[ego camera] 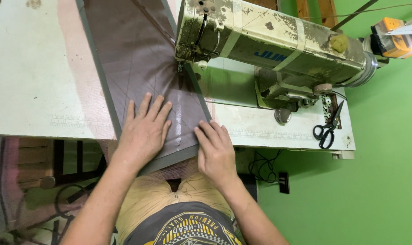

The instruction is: Preparing and aligning a piece of quilted brown material on an industrial sewing machine table.

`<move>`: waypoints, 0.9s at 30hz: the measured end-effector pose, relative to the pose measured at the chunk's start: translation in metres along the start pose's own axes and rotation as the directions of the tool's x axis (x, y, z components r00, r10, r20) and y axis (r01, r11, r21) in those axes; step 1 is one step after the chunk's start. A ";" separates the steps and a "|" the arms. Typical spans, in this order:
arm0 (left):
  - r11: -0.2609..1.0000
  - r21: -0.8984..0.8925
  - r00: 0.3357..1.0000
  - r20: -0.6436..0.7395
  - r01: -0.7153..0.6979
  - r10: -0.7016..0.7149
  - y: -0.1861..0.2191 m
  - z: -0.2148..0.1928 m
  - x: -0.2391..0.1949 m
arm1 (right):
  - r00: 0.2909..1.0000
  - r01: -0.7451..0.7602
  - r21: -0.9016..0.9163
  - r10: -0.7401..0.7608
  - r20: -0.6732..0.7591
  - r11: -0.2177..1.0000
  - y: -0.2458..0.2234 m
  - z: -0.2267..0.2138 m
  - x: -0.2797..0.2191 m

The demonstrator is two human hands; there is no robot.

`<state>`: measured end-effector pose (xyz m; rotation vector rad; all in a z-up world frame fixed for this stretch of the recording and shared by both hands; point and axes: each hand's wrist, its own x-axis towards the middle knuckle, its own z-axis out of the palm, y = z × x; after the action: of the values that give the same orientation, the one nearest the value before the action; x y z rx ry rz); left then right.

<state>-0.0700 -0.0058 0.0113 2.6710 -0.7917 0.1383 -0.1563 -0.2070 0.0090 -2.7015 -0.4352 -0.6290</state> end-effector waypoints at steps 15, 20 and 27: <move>0.998 0.062 1.000 -0.025 0.005 -0.003 -0.007 0.005 0.004 | 0.995 -0.081 -0.052 0.084 0.057 0.995 0.007 0.016 0.005; 0.999 0.046 1.000 0.030 0.005 -0.007 -0.013 0.004 0.014 | 0.986 -0.118 -0.053 0.123 0.115 0.992 0.011 0.017 0.015; 1.000 0.020 0.998 0.066 0.016 -0.018 -0.019 -0.001 0.031 | 0.984 -0.132 -0.066 0.139 0.109 0.989 0.023 0.029 0.027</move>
<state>-0.0339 -0.0060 0.0118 2.7121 -0.7914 0.0541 -0.1144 -0.2105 -0.0091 -2.8028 -0.2610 -0.4593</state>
